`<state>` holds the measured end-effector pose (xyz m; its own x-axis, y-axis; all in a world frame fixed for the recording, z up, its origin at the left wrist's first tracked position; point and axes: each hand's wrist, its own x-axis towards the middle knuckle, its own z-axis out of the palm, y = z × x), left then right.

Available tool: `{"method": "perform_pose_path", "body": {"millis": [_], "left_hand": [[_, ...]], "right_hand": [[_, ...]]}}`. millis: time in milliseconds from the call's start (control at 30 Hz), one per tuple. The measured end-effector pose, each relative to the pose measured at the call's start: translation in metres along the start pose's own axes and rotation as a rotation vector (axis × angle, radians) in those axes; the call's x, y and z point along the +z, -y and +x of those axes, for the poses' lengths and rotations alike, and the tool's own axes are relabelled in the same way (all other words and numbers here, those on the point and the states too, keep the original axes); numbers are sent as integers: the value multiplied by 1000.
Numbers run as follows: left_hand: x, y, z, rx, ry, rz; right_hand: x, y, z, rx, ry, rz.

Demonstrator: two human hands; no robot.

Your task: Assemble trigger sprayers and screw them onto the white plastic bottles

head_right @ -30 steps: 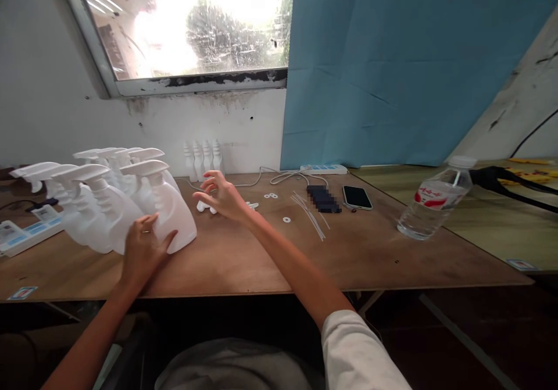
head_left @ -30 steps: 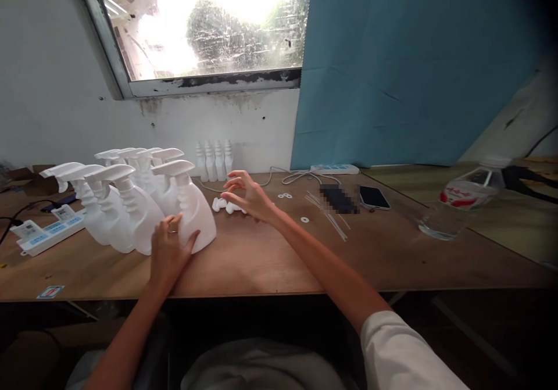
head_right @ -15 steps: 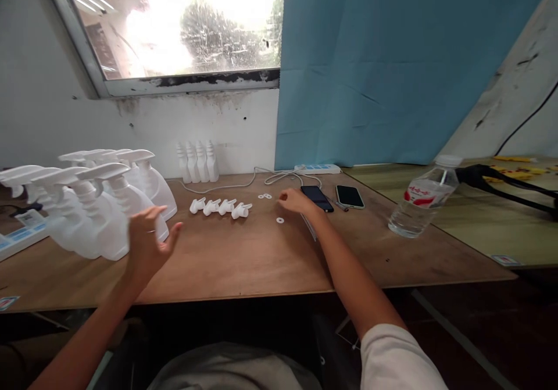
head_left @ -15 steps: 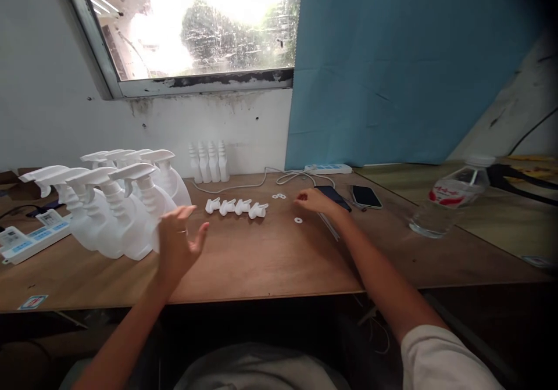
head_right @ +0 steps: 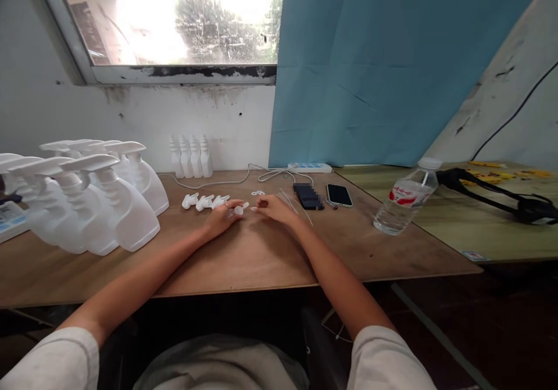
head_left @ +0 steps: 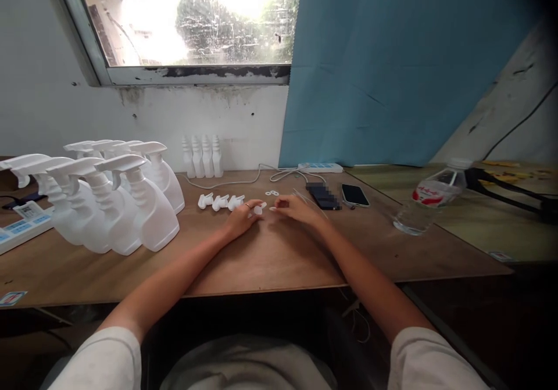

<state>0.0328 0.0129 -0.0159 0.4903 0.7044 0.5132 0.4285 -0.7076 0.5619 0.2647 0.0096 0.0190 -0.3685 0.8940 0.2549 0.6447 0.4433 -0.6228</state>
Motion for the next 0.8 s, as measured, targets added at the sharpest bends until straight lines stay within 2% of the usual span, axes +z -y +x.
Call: {"method": "perform_pose_path", "body": {"millis": [67, 100, 200, 267, 433, 633, 800], "left_hand": [[0, -3, -6, -61, -66, -248], [0, -4, -8, -84, -72, -361], [1, -5, -10, -135, -46, -572], [0, -6, -10, -162, -31, -614], [-4, -9, -11, -152, -42, -496], [-10, -12, -13, -90, -69, -60], [-12, -6, -13, 25, -2, -17]], "right_hand": [[13, 13, 2, -149, -208, 34], [20, 18, 3, -230, -266, 25], [32, 27, 4, -487, -258, -66], [34, 27, 2, -591, -228, -121], [29, 24, -12, -611, -173, -98], [31, 22, -15, -569, -139, 15], [30, 20, -14, -574, -134, -4]]}}
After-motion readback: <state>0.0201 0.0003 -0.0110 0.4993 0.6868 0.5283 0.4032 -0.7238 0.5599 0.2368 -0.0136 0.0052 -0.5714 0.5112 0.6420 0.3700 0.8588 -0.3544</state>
